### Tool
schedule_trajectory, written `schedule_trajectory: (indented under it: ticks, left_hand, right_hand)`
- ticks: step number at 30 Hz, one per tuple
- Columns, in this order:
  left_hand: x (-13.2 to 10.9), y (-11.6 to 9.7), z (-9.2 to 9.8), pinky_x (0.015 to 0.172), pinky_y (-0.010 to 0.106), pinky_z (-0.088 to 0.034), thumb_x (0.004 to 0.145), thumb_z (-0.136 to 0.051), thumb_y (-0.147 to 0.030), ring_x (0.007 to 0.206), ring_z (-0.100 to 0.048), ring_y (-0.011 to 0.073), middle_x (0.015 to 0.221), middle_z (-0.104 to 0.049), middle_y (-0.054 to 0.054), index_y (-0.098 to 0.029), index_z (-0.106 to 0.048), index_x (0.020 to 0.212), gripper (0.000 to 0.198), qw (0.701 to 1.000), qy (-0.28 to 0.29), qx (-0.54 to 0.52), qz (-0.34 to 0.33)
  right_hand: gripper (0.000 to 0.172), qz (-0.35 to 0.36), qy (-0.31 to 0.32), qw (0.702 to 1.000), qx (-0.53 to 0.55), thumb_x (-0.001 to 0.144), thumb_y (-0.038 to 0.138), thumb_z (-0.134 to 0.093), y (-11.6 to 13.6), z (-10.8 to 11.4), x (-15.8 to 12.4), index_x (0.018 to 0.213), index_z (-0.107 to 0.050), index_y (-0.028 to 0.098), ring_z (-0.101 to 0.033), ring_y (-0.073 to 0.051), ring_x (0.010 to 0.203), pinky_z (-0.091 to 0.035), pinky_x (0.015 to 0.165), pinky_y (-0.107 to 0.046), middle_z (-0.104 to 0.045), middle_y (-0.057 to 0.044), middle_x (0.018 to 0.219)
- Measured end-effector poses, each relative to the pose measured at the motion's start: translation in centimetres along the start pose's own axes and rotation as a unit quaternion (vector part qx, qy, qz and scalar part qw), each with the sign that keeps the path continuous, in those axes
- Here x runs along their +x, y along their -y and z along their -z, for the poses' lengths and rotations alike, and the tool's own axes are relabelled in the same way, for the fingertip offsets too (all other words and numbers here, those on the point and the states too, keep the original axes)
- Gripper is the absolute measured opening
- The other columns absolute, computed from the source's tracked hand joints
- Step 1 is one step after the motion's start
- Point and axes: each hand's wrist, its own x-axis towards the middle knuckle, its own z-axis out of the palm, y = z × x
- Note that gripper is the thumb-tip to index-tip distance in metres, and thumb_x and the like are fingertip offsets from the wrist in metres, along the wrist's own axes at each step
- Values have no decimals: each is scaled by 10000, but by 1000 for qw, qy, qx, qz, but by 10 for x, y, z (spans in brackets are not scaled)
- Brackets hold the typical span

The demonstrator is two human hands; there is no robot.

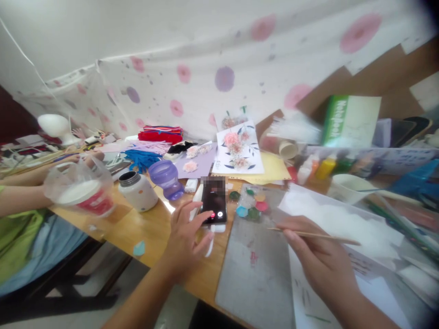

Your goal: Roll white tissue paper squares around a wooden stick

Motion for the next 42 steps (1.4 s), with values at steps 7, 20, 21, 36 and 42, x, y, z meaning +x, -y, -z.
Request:
schedule_trajectory:
  ticks: [7, 20, 21, 36, 42]
  left_hand:
    - [1, 0, -2, 1050, 603, -375, 892, -573, -222, 1283, -416, 354, 1321, -472, 141, -206, -613, 1192, 303, 1000, -6, -3, -2]
    - [4, -1, -1, 1058, 591, -375, 903, -548, -238, 1272, -438, 344, 1309, -516, 111, -240, -688, 1146, 281, 1000, 15, -6, 19]
    - [4, -1, -1, 1061, 589, -373, 900, -550, -234, 1272, -438, 343, 1306, -520, 110, -239, -693, 1143, 282, 1000, 14, -5, 21]
    - [4, -1, -2, 1059, 580, -362, 904, -547, -252, 1277, -450, 334, 1290, -551, 96, -264, -692, 1117, 259, 998, 21, 7, 54]
    - [6, 4, -6, 1031, 558, -386, 894, -539, -289, 1213, -521, 315, 1264, -571, 96, -259, -694, 1081, 245, 997, 8, -22, 80]
  right_hand:
    - [148, -6, 7, 1000, -6, 923, 198, -574, -1, 1, -2, 894, -710, 248, -737, -179, 766, -607, 665, -262, -753, -20, 855]
    - [136, -74, -46, 996, 27, 930, 236, -586, 4, -1, -6, 917, -714, 279, -703, -211, 789, -575, 688, -321, -734, -14, 867]
    - [137, -73, -43, 996, 27, 932, 232, -585, 4, -1, -5, 920, -712, 280, -700, -207, 789, -573, 691, -316, -731, -11, 867]
    - [151, -59, -27, 998, 8, 934, 230, -565, 6, 1, -4, 884, -702, 270, -712, -207, 757, -589, 666, -334, -746, -23, 841]
    - [148, -75, -37, 996, 30, 918, 246, -586, 6, -1, -4, 862, -723, 256, -711, -211, 762, -586, 678, -340, -742, -26, 831]
